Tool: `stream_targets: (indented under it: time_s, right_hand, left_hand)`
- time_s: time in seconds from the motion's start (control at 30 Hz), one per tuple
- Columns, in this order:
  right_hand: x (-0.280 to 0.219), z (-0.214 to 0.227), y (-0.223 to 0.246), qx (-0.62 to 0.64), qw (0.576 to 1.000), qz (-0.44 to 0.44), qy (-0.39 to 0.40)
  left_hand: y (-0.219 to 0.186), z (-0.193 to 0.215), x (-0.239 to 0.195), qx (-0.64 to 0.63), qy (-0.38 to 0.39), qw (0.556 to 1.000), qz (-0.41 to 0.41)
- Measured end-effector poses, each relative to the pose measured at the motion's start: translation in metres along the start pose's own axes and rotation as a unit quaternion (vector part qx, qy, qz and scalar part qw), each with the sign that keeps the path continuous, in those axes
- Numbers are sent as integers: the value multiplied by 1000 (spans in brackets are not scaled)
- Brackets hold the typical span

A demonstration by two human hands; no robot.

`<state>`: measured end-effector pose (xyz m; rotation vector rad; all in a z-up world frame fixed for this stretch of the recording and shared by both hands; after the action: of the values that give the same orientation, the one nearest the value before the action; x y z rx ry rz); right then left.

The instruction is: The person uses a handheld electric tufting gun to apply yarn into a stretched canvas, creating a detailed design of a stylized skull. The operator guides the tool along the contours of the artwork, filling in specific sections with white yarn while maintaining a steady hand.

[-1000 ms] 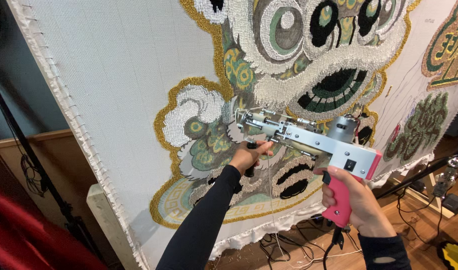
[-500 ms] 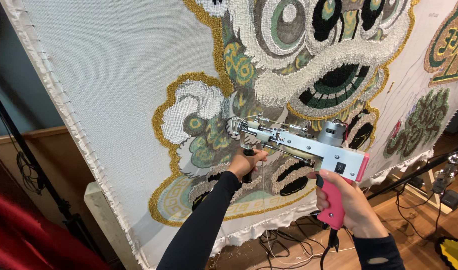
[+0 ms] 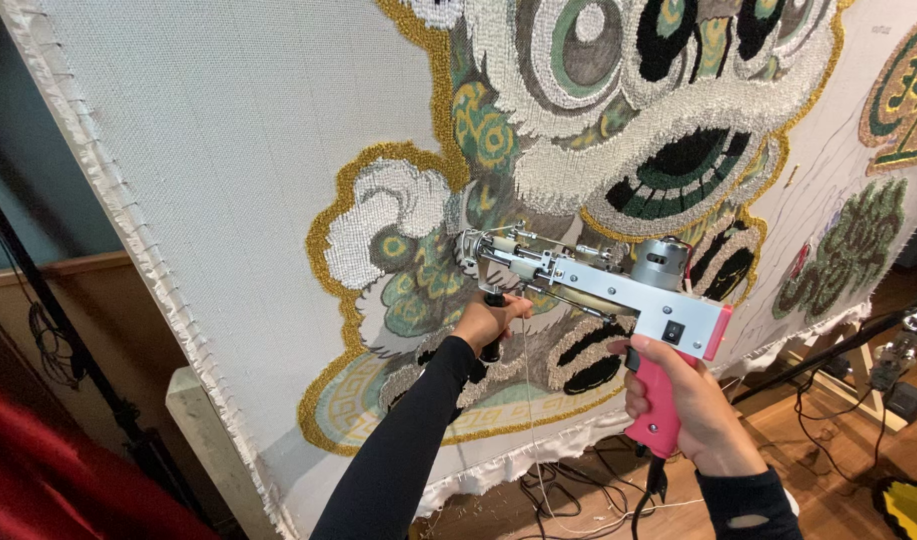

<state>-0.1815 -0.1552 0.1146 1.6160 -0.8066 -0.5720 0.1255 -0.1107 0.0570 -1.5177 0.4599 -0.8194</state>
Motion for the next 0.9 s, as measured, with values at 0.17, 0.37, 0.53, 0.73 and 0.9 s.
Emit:
stream_targets:
  time_s: [0.17,0.37,0.53,0.73,0.9]
  right_hand:
    - [4,-21,-2,-5,1000,8,-12]
    - [8,-56,-5,-40,995,77,-42]
    - [9,-66,-8,-45,995,70,-47]
    - [11,-71,-7,-24,997,63,-44]
    - [12,-77,1,-6,998,44,-48]
  left_hand:
    - [8,15,17,-3,0,1000,3]
    - [3,49,29,1,-48,998,33]
    - [11,57,41,-16,-41,999,6]
    - [5,63,42,-19,-73,997,24]
    - [-14,63,38,-7,-76,997,10]
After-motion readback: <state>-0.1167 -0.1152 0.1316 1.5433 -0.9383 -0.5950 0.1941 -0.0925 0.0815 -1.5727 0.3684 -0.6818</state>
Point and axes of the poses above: each hand's wrist, its own x-axis towards the middle knuckle, its own z-axis out of the back of the hand, y = z × x, the point moved 6 cm from there along x, towards the middle knuckle, and after that the axes turned 6 degrees about -y, right-handed, at the moved point
